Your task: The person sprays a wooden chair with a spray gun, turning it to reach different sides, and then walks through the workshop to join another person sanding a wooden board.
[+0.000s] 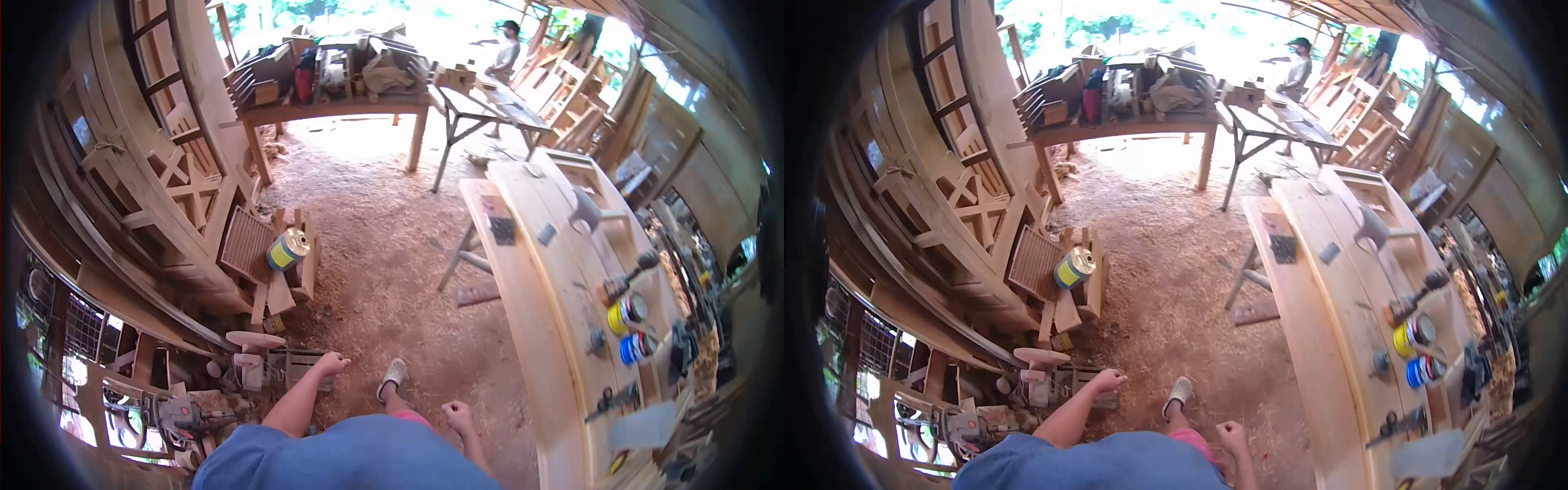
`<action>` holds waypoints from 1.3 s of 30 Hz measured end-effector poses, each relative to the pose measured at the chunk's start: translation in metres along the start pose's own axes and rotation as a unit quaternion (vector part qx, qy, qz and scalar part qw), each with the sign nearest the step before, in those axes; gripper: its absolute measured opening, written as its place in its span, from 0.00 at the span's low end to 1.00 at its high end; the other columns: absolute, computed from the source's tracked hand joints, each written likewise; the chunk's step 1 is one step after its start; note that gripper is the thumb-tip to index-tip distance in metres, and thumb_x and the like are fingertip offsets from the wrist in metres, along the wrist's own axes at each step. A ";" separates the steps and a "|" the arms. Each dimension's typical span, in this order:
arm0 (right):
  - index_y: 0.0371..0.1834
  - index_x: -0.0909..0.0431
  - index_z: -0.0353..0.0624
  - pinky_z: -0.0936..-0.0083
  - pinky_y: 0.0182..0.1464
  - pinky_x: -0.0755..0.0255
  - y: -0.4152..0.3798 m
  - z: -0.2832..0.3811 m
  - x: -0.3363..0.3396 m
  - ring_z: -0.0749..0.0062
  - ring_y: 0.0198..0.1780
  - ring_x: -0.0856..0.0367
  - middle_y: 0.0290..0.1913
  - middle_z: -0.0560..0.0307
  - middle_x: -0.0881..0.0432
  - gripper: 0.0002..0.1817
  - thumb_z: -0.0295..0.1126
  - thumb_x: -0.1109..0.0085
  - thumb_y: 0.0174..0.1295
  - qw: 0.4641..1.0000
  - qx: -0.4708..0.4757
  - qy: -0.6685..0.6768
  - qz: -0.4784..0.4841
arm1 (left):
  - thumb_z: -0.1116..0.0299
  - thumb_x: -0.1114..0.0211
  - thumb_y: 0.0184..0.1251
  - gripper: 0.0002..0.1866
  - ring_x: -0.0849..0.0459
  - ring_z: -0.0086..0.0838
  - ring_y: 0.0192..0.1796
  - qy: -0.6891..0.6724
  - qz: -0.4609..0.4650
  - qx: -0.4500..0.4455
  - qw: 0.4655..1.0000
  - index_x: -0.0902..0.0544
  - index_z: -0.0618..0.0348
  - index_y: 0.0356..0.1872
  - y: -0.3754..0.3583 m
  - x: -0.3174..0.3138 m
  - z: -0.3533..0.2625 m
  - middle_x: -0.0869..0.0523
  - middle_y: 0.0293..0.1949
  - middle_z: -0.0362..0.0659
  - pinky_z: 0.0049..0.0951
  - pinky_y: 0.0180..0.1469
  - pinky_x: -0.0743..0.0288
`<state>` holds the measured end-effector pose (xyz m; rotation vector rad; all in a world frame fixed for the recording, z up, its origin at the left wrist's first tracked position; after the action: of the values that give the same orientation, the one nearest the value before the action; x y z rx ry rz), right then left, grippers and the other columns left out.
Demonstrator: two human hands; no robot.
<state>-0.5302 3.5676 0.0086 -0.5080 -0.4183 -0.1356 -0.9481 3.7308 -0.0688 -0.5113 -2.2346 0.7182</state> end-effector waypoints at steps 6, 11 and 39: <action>0.33 0.16 0.37 0.75 0.33 0.26 0.135 0.179 0.011 0.77 0.28 0.21 0.26 0.59 0.16 0.10 0.35 0.37 0.59 0.995 0.071 -0.061 0.034 | 0.45 0.40 0.63 0.26 0.14 0.46 0.47 0.166 0.078 0.067 0.981 0.13 0.62 0.39 0.023 0.045 0.008 0.13 0.41 0.56 0.40 0.53 0.22; 0.33 0.16 0.37 0.75 0.34 0.27 0.237 0.314 0.004 0.78 0.28 0.22 0.25 0.60 0.18 0.11 0.35 0.36 0.60 0.977 0.169 -0.103 0.079 | 0.47 0.40 0.63 0.26 0.13 0.46 0.37 0.037 -0.016 0.194 0.980 0.13 0.66 0.32 0.036 0.095 0.067 0.12 0.32 0.54 0.40 0.44 0.20; 0.34 0.15 0.37 0.65 0.23 0.27 0.704 0.371 -0.104 0.63 0.20 0.20 0.21 0.49 0.19 0.16 0.41 0.42 0.61 0.978 -0.104 -0.146 0.107 | 0.53 0.39 0.63 0.17 0.14 0.46 0.40 0.181 0.033 -0.094 0.978 0.15 0.58 0.37 0.527 0.457 -0.141 0.13 0.34 0.52 0.42 0.44 0.21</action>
<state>-0.5950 4.3651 -0.0537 -0.7803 -0.6373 0.1066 -1.0709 4.4319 -0.0809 -0.7493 -1.9560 0.4062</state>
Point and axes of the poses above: each hand's wrist, its own y-axis towards the middle knuckle, its own x-axis out of the back of the hand, z = x × y, the point moved 6 cm from there along y, towards the middle knuckle
